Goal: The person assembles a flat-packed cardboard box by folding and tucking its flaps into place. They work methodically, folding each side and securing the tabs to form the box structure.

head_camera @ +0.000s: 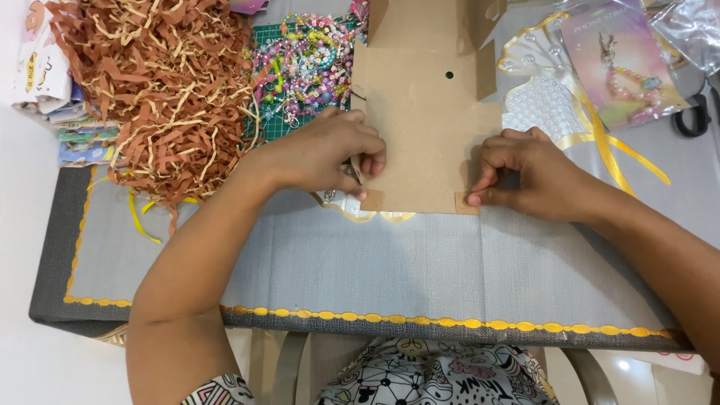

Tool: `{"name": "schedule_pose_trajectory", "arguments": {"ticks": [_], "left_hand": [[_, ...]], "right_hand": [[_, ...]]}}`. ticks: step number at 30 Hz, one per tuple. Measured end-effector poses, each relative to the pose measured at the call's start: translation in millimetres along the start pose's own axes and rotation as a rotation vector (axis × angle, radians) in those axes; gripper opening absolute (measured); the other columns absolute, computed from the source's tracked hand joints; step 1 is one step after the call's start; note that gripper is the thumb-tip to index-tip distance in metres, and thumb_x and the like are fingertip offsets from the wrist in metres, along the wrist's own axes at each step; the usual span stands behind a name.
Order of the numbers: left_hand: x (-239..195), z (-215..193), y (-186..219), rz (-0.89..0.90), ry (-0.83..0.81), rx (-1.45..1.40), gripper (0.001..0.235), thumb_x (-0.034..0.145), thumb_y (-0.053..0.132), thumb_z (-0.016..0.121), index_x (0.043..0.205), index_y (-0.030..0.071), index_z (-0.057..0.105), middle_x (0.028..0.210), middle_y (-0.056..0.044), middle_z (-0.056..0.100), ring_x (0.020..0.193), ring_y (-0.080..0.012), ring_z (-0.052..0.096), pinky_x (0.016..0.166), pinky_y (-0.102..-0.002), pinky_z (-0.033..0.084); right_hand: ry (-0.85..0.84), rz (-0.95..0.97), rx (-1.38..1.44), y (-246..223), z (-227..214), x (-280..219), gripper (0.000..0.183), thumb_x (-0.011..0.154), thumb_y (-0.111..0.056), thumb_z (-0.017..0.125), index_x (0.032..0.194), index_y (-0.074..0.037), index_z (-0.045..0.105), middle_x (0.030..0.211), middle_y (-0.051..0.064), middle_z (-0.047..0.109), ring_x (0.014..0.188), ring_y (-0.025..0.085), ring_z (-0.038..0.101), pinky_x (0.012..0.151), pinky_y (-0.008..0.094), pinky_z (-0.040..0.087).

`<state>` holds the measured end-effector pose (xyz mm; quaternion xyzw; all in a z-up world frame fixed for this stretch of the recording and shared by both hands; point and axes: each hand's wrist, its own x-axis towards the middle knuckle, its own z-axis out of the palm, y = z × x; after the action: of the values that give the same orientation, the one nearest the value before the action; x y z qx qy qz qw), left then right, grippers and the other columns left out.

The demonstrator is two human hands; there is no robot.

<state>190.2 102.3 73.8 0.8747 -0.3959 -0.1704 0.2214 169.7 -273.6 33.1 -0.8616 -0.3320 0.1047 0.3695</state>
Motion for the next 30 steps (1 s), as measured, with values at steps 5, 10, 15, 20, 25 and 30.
{"name": "schedule_pose_trajectory", "arguments": {"ticks": [5,10,15,20,25,30], "left_hand": [[7,4,-22,-0.027,-0.076,-0.089,0.05,0.079,0.038,0.112,0.109,0.032,0.072,0.104,0.021,0.074,0.109,-0.0063,0.063,0.111,-0.036,0.021],[11,6,-12,-0.082,-0.086,-0.066,0.05,0.079,0.047,0.109,0.108,0.033,0.072,0.103,0.019,0.071,0.115,-0.0107,0.058,0.109,-0.038,0.022],[14,20,-14,-0.069,-0.006,0.034,0.061,0.072,0.059,0.108,0.111,0.031,0.07,0.1,0.016,0.068,0.109,-0.0156,0.056,0.102,-0.041,0.03],[11,24,-12,-0.055,0.051,0.06,0.058,0.072,0.057,0.104,0.11,0.029,0.07,0.097,0.014,0.066,0.105,-0.0169,0.056,0.096,-0.042,0.03],[11,19,-21,0.036,0.082,0.029,0.061,0.071,0.058,0.109,0.107,0.021,0.077,0.093,0.002,0.074,0.109,-0.0267,0.063,0.113,-0.056,0.033],[1,-6,1,0.103,-0.045,-0.002,0.051,0.071,0.005,0.104,0.116,0.011,0.081,0.109,-0.011,0.083,0.119,-0.0413,0.07,0.113,-0.06,0.044]], "right_hand": [[-0.059,0.045,-0.051,21,3,-3,0.028,0.089,-0.038,0.1,0.078,-0.03,0.076,0.089,-0.02,0.079,0.101,0.01,0.066,0.113,0.043,0.03],[-0.067,0.067,-0.053,17,2,-3,0.029,0.089,-0.037,0.1,0.078,-0.028,0.074,0.089,-0.019,0.081,0.104,0.011,0.068,0.117,0.045,0.03],[-0.034,0.066,-0.067,21,6,-3,0.029,0.086,-0.037,0.102,0.077,-0.029,0.076,0.087,-0.02,0.079,0.098,0.011,0.066,0.113,0.042,0.03],[-0.006,0.089,-0.129,24,12,-3,0.03,0.084,-0.033,0.102,0.077,-0.028,0.074,0.085,-0.019,0.079,0.099,0.012,0.067,0.109,0.042,0.032],[0.022,0.066,-0.113,7,8,0,0.016,0.085,-0.022,0.1,0.085,-0.016,0.085,0.079,0.0,0.076,0.092,0.028,0.072,0.097,0.046,0.04],[-0.056,0.027,-0.119,-19,-10,-4,0.023,0.083,-0.027,0.101,0.093,-0.015,0.084,0.086,0.004,0.079,0.101,0.032,0.074,0.1,0.049,0.042]]}}
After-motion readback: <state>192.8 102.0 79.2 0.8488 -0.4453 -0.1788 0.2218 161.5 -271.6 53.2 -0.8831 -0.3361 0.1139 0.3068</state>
